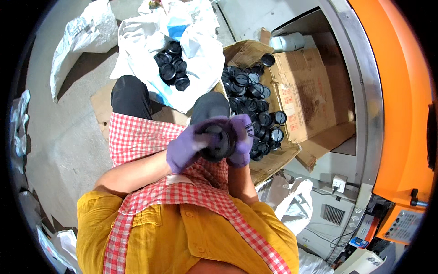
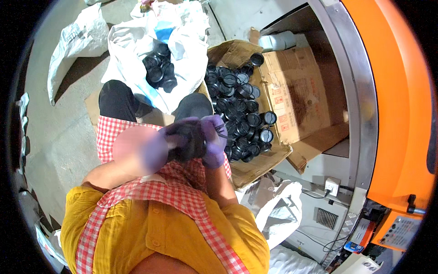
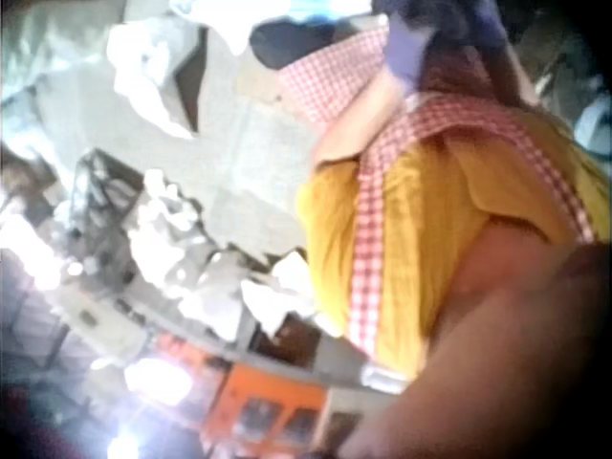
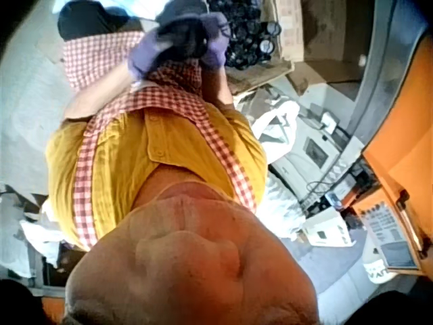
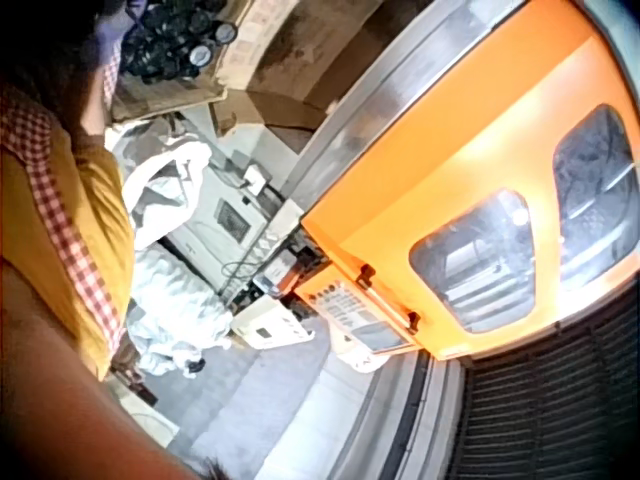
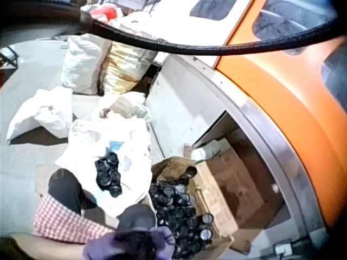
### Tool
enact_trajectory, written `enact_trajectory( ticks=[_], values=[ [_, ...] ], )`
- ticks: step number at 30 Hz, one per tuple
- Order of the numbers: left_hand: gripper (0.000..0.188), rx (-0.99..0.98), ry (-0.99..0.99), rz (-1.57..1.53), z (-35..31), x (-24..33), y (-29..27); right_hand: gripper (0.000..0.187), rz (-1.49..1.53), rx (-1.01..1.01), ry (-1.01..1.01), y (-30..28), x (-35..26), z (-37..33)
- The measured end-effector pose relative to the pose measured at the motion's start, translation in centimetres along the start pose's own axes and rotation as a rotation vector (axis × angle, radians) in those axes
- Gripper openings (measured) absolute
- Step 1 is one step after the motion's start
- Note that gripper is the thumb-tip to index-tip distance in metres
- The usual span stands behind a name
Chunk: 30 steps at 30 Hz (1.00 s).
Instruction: The person cleans plastic caps by hand, picking them up from a box and using a small tool to scrape the edges before placing them into a white bag.
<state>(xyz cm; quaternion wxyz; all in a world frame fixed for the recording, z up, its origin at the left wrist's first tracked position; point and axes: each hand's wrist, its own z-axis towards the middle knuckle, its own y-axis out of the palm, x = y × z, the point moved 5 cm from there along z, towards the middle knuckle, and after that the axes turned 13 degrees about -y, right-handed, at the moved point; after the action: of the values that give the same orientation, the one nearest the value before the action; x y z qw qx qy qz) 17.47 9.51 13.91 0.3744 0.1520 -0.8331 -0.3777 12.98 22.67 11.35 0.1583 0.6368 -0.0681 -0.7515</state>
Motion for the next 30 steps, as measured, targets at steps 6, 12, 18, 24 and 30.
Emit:
enact_trajectory(
  ticks=[6, 12, 18, 24, 30],
  values=[
    [0.048, 0.011, -0.025, 0.059, 3.7, -1.6, -2.2, 0.004, -0.631, 0.101, -0.189, -2.0, -0.1, 3.1],
    [0.032, 0.233, 0.627, 1.332, 2.5, 1.8, -0.2, 0.005, -1.068, 0.537, -0.254, -17.1, 6.9, 8.4],
    [0.048, 0.675, 0.754, 1.511, 7.3, 12.9, -9.2, 0.017, -0.792, 0.207, 0.006, -16.1, 13.0, 13.0],
    [0.042, 0.805, 0.043, 1.903, 13.8, 12.8, -16.3, 0.024, -1.101, -0.018, 0.142, -17.0, 20.2, 19.7],
    [0.037, 0.510, -0.069, 1.813, 16.1, 13.2, -16.3, 0.048, -1.516, -0.323, 0.240, -14.6, 22.9, 24.0]
  ],
)
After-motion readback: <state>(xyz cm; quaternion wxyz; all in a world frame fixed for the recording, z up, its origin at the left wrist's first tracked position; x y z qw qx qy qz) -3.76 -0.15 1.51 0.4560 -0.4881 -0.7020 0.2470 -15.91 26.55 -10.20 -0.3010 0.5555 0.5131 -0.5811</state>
